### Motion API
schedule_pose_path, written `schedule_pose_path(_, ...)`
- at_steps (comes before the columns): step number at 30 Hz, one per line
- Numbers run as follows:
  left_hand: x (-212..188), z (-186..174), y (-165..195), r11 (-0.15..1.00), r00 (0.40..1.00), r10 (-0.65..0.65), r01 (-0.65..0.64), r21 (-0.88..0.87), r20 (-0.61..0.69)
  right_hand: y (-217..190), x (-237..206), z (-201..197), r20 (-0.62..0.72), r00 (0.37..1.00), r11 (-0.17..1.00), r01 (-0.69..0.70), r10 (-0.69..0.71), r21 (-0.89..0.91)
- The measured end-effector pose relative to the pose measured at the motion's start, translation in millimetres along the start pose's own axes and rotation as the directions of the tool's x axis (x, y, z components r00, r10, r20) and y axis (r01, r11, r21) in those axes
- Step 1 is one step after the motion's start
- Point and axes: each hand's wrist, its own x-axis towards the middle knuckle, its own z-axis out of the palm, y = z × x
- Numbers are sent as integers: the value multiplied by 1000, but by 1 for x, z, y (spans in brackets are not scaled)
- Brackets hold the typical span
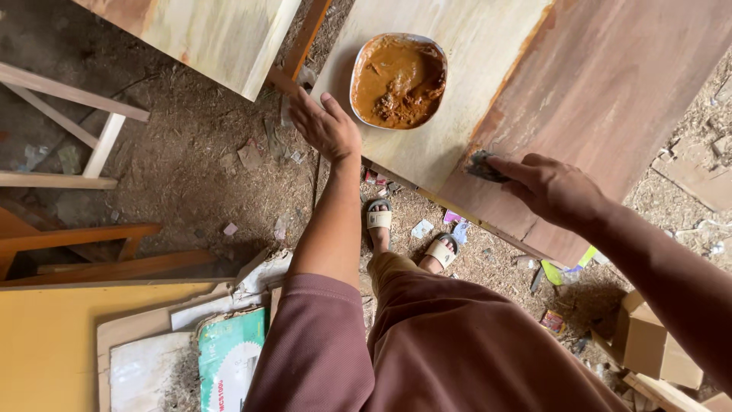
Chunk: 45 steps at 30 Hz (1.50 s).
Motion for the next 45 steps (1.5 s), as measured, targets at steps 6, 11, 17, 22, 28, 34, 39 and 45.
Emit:
schedule_pose_path(6,-1,6,-5,1000,1000,12,-12,-18,0,-6,16,13,146,985,953,-44,92,-300)
schedule_pose_path(11,-2,10,-7,1000,1000,1,-1,-17,6,-32,16,0,458,835,915,-123,305,-385)
schedule_pose_path(17,-2,10,-7,1000,1000,-2,2,20,17,-63,38,-40,387,801,871,-491,456,-12)
schedule_pose_path(22,-4,10,-5,1000,1000,-5,4,27,5,-78,65,-43,423,755,840,-541,502,-31)
schedule_pose_path(28,-6,6,-1,1000,1000,25,-25,-2,-13,-100,41,-22,554,717,876,-480,422,-46)
schedule_pose_path(34,-6,13,-5,999,1000,19,-19,35,-21,-53,24,-13,436,853,957,-275,287,-93)
schedule_pose_path(39,-7,17,-7,1000,1000,-1,1,18,7,-13,28,-2,183,979,965,-45,94,-258)
schedule_pose_path(45,-8,5,-1,999,1000,31,-31,-20,-3,-30,27,-8,413,857,926,-172,310,-337)
